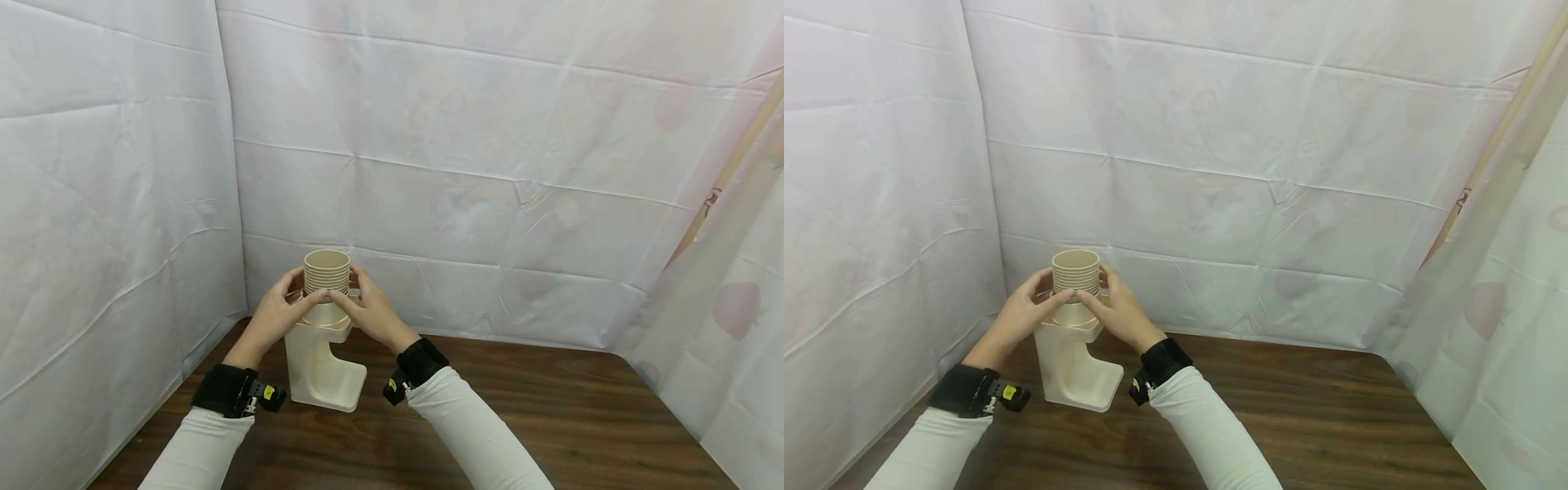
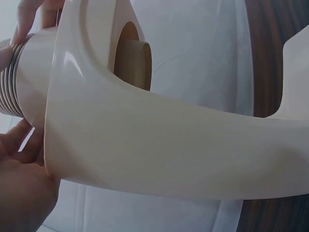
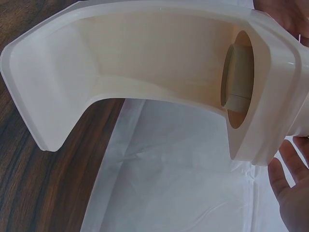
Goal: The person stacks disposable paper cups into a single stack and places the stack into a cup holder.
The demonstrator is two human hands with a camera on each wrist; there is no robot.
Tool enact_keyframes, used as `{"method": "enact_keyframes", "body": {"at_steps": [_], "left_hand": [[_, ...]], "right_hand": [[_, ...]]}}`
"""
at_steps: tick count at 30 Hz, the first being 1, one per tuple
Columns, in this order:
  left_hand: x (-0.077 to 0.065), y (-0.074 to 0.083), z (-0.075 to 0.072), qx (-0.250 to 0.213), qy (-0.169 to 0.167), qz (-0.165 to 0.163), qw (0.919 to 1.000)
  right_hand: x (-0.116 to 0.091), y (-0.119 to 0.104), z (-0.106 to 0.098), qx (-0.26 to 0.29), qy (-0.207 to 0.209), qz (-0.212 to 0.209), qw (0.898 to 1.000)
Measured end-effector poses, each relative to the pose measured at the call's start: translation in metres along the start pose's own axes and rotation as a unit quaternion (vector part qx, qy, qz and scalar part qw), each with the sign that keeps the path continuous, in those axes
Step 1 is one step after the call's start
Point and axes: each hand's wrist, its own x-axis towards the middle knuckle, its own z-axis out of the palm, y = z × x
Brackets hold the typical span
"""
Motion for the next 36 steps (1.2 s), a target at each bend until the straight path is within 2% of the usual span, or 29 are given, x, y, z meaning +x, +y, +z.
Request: {"method": "enact_keyframes", "body": {"at_steps": [4,14,21,29,34,36], "left_hand": [[0.000,-0.001,0.001,0.001,0.004,0.004,1.0000],[-0.002,-0.006,0.002,0.004,0.009,0.017,0.9998],[-0.005,-0.008,0.003,-0.005,0.003,0.017,0.9998],[-0.006,-0.007,0.002,-0.007,0.006,0.020,0.9998],[-0.010,-0.009,0.001,-0.016,0.008,0.026,0.9995],[-0.013,-0.007,0.000,-0.016,0.011,0.025,0.9995]], "right_hand": [[0.005,0.021,0.006,-0.007,0.002,-0.008,1.000],[0.003,0.021,0.007,-0.003,0.002,-0.029,1.000],[0.001,0.022,0.006,-0.058,0.009,-0.019,0.998],[0.000,0.022,0.006,-0.043,0.009,-0.030,0.999],[-0.003,0.022,0.005,-0.032,0.000,-0.023,0.999],[-0.004,0.021,0.005,-0.044,0.000,-0.018,0.999]]}}
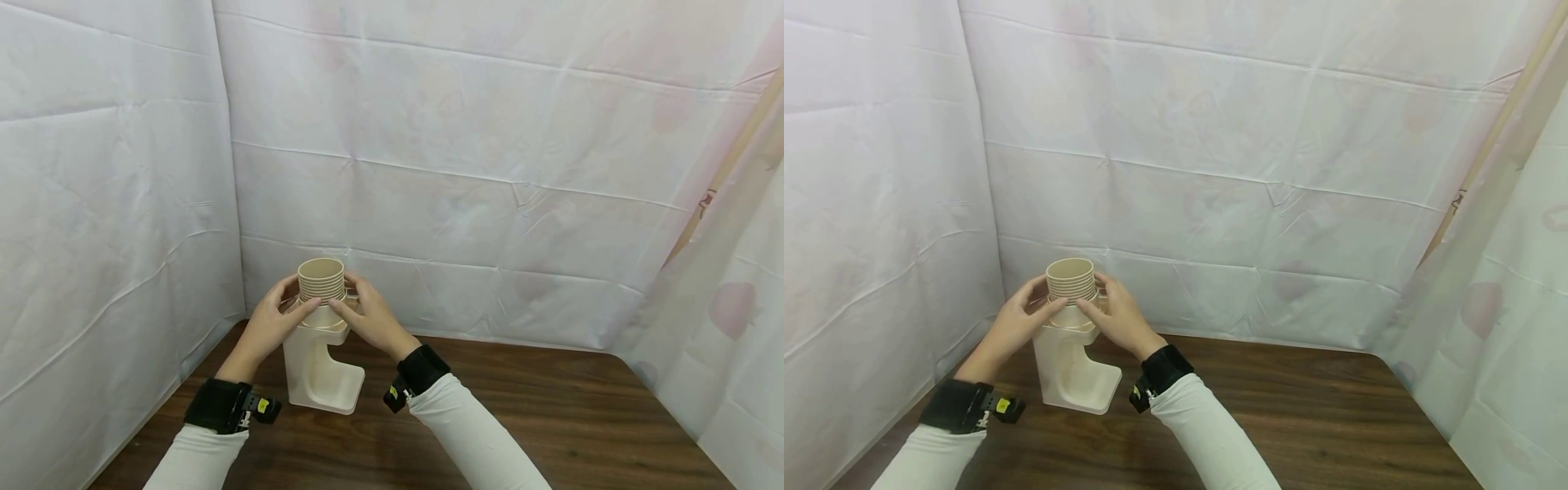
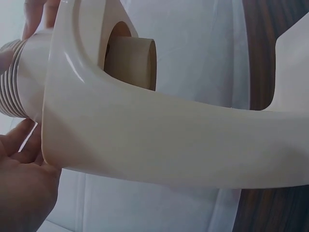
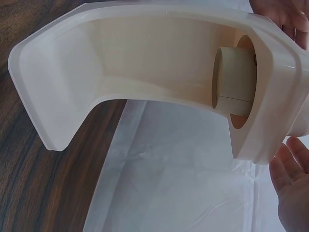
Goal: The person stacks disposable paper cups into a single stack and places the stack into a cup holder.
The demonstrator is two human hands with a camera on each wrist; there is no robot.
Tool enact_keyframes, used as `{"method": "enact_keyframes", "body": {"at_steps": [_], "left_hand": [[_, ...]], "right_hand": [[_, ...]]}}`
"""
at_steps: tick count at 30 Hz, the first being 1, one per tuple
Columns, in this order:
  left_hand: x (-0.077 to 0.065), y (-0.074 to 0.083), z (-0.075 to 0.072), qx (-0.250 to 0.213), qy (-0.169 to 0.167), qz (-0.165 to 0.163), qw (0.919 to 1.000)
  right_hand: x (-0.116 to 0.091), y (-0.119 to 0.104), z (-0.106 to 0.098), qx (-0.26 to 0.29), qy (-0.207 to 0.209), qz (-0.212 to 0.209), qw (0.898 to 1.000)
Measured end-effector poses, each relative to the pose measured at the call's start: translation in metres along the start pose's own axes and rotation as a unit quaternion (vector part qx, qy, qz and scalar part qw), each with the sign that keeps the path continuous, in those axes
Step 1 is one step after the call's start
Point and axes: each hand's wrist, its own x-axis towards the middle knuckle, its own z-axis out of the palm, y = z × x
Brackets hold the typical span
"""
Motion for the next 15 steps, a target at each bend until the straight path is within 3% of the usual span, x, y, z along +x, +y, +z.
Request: {"method": "enact_keyframes", "body": {"at_steps": [9,15], "left_hand": [[-0.022,0.038,-0.008,0.001,-0.004,0.019,0.9998],[-0.029,0.035,-0.010,0.010,-0.007,0.030,0.9995]], "right_hand": [[-0.008,0.001,-0.004,-0.032,0.001,0.004,0.999],[-0.019,0.002,-0.010,-0.046,-0.004,0.006,0.999]]}}
